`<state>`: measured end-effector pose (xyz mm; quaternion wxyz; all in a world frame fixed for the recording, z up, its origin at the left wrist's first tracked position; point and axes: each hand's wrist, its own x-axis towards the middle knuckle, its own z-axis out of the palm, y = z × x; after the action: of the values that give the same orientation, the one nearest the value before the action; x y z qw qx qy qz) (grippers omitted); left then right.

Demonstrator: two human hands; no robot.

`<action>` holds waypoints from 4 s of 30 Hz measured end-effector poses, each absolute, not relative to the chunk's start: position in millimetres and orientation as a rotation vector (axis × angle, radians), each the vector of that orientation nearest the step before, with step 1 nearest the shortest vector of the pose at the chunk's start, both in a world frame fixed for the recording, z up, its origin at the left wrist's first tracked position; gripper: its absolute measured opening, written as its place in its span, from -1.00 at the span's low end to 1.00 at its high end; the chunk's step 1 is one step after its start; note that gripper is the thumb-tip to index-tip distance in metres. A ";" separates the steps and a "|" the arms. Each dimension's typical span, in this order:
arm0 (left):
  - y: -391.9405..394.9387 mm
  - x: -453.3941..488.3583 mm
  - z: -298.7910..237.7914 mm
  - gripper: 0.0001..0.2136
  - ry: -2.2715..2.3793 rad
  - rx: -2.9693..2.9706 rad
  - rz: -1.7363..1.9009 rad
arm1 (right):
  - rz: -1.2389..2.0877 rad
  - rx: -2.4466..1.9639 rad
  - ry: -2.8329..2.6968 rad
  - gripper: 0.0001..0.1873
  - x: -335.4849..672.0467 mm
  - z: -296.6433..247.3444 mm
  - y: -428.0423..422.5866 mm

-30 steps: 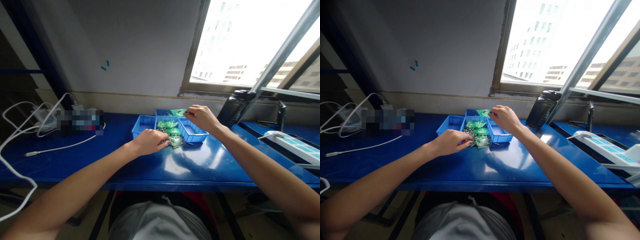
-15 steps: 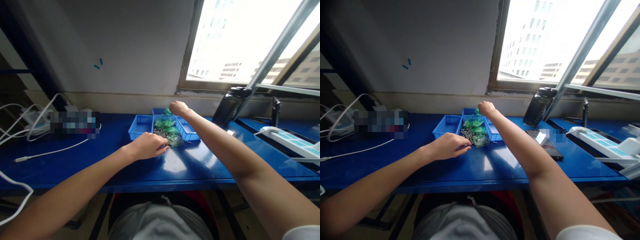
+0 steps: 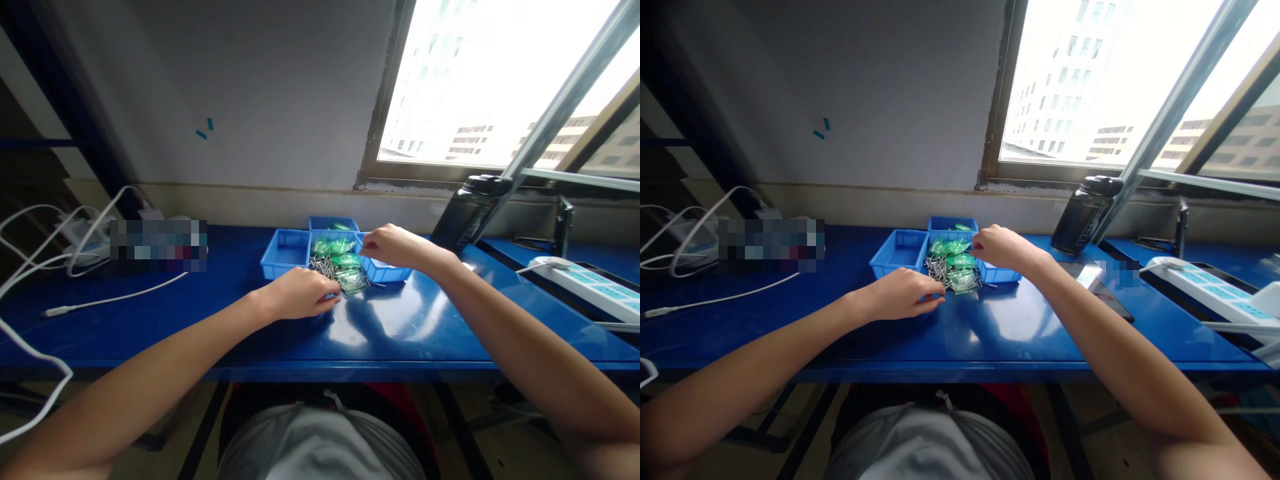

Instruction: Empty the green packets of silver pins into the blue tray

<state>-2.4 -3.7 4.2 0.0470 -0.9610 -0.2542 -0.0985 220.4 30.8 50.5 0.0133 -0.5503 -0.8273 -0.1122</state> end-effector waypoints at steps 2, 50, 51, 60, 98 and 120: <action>-4.2 -1.3 3.7 -0.79 -0.784 -2.936 -0.291 | -0.169 -1.796 -2.626 -0.73 229.9 48.6 10.9; -5.2 -5.4 3.3 -0.82 -0.825 -2.976 -0.178 | -0.586 -1.866 -2.506 -0.75 189.3 -0.4 -17.7; -5.5 -5.2 3.7 -0.82 -0.828 -2.975 -0.178 | -0.539 -1.853 -2.517 -0.72 190.9 -0.1 -16.9; -5.1 -4.3 3.5 -0.81 -0.855 -2.978 -0.176 | -0.266 -1.881 -2.504 -0.58 191.1 -5.1 -13.4; -1.9 -4.6 4.9 -0.74 -1.146 -2.890 -0.294 | -0.535 -1.714 -2.220 -0.77 191.0 -3.5 -18.1; 0.3 -6.0 9.6 -0.62 -1.494 -2.911 -0.711 | 0.918 -1.274 -2.004 -0.91 196.5 9.8 -14.7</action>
<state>-6.0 0.3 9.6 -0.1030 -0.8648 -0.4438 -0.2111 196.5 -14.7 9.8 0.2937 -0.4784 -0.7524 0.3447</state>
